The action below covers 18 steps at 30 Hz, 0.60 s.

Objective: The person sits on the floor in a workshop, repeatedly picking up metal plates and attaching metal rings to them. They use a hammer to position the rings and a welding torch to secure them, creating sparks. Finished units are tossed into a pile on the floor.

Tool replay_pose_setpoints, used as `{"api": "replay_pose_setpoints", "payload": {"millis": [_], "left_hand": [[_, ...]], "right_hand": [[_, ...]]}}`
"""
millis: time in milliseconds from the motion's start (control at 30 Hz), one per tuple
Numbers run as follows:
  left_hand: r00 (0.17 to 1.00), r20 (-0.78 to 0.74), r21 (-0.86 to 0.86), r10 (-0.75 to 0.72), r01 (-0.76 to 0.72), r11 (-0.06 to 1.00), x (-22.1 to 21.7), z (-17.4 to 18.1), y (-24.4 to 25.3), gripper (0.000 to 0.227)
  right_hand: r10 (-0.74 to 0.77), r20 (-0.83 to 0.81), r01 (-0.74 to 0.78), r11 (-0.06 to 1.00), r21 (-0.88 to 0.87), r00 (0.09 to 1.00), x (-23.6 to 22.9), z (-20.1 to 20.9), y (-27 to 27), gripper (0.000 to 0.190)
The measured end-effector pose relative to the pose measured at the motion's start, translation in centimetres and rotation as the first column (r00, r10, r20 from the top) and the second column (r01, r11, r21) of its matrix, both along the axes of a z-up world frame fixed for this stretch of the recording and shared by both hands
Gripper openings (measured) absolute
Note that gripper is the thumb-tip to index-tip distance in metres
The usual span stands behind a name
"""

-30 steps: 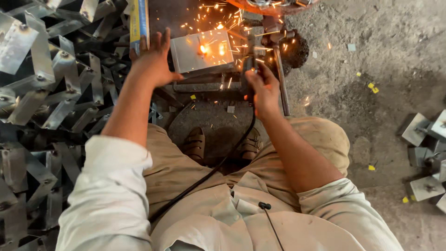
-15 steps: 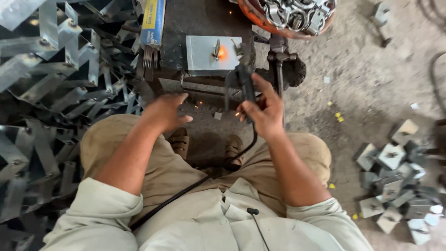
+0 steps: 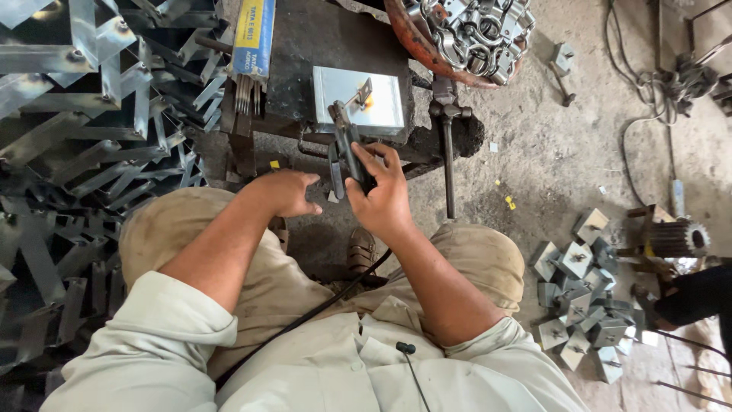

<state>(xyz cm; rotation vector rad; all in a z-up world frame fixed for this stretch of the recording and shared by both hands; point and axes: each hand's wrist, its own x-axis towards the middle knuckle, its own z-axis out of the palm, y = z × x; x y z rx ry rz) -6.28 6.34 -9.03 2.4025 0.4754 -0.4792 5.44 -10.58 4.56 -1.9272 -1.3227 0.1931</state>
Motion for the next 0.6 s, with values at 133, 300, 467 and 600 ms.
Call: {"api": "replay_pose_setpoints", "payload": {"millis": [133,300,467,600], "left_hand": [[1.0,0.021,-0.023,0.016,-0.015,1.0,-0.7,1.2,0.3,0.09],[0.998,0.055,-0.053,0.04,-0.037,0.998,-1.3,2.6,0.5,0.088],[0.995,0.078,-0.087,0.057,-0.05,0.995,-1.7,4.5,0.1,0.087],[0.997,-0.022,-0.124,0.075,-0.077,0.989,-1.9,6.4,-0.1,0.088]], "right_hand": [[-0.048,-0.024,0.046,0.997,-0.066,0.999,0.0,-0.2,1.0,0.054],[-0.054,-0.049,0.053,0.998,-0.015,0.997,-0.2,-0.7,1.5,0.054],[-0.066,-0.047,0.065,0.998,-0.017,0.997,0.0,-1.1,1.4,0.054],[-0.045,-0.006,0.045,0.999,-0.006,0.999,0.2,-1.2,1.3,0.055]]}}
